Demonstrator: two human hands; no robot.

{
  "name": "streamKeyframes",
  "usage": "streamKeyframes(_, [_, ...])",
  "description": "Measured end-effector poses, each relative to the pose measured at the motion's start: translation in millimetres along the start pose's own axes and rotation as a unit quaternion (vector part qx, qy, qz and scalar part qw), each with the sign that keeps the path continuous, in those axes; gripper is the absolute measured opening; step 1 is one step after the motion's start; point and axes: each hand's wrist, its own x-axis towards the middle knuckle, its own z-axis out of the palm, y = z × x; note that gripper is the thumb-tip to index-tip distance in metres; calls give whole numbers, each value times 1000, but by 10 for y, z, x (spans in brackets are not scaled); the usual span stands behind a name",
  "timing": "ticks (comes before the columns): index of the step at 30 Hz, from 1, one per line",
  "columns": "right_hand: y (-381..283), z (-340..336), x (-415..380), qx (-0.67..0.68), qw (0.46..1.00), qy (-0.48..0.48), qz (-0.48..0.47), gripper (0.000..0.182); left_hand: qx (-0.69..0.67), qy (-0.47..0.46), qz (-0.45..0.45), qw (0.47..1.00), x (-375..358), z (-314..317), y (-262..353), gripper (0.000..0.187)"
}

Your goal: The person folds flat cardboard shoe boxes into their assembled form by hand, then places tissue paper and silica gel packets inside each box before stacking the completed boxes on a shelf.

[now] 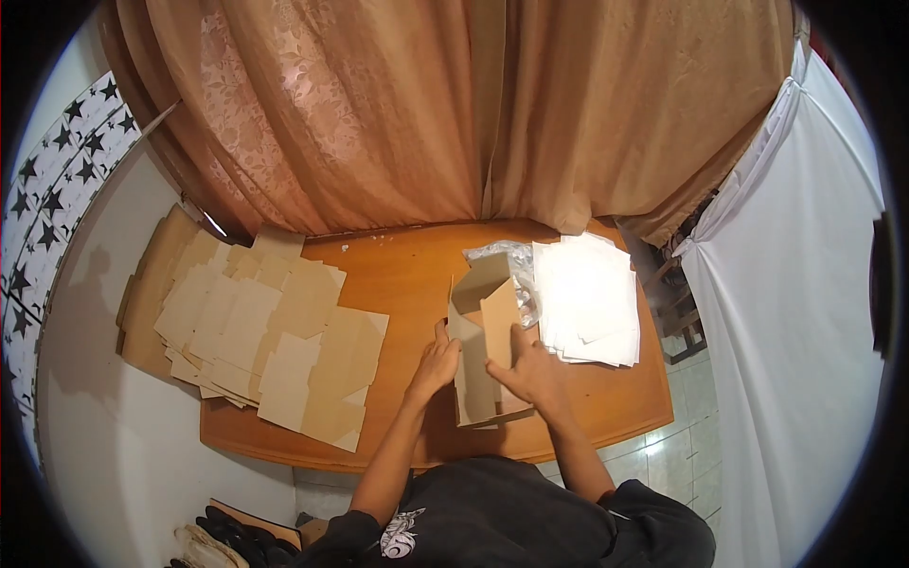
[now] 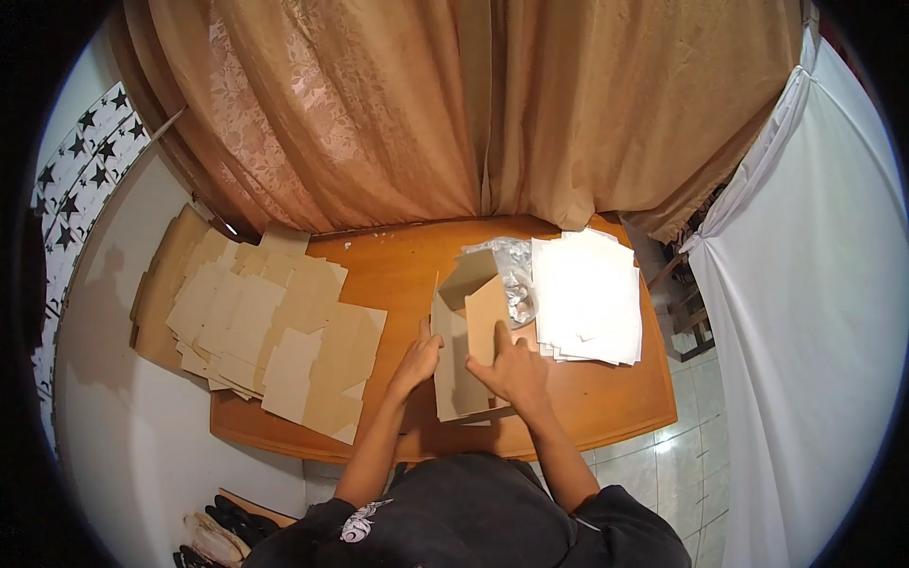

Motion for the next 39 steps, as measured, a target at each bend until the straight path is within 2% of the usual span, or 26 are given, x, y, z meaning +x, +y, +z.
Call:
streamKeyframes(1, [15,174,25,2,1000,-8,-9,91,0,1,-2,1000,-44,12,6,67])
streamKeyframes(3, [26,452,39,16,999,-30,-13,94,90,18,-49,995,-107,64,39,76])
streamKeyframes(7, [106,924,93,13,1000,-18,-16,94,105,40,-45,993,-87,237,-310,79])
streamKeyframes(10, [218,1184,115,34,999,-3,-13,90,114,41,-7,993,-120,381,-560,80])
streamKeyframes(12, [325,1378,117,21,999,-35,-11,92,80,-10,-65,995,-166,427,-654,80])
streamKeyframes(14, [433,1521,78,14,999,-42,-15,92,78,-11,-58,995,-214,463,-713,78])
streamKeyframes(22, [559,1623,52,75,994,-81,-8,97,87,-2,-27,996,-138,518,-854,71])
streamKeyframes(24, [674,1725,76,103,989,-87,-63,100,90,15,-61,994,-167,529,-777,73])
streamKeyframes(28, [820,1731,114,150,979,-116,-77,98,117,25,-63,991,-217,427,-533,74])
streamKeyframes(30, [838,1676,147,193,967,-155,-61,116,131,23,-63,989,-228,379,-437,72])
streamKeyframes(31, [820,1639,145,194,967,-158,-59,116,130,21,-66,989,-213,390,-458,72])
streamKeyframes(33, [784,1558,116,150,960,-216,-100,140,156,33,-72,985,-173,424,-516,73])
streamKeyframes(34, [774,1555,82,151,960,-216,-98,140,157,31,-72,985,-183,431,-550,73])
streamKeyframes(36, [756,1520,90,108,952,-258,-124,158,177,29,-79,981,-151,421,-600,75])
streamKeyframes(39, [798,1506,92,119,946,-272,-129,155,183,37,-70,980,-145,439,-670,77])
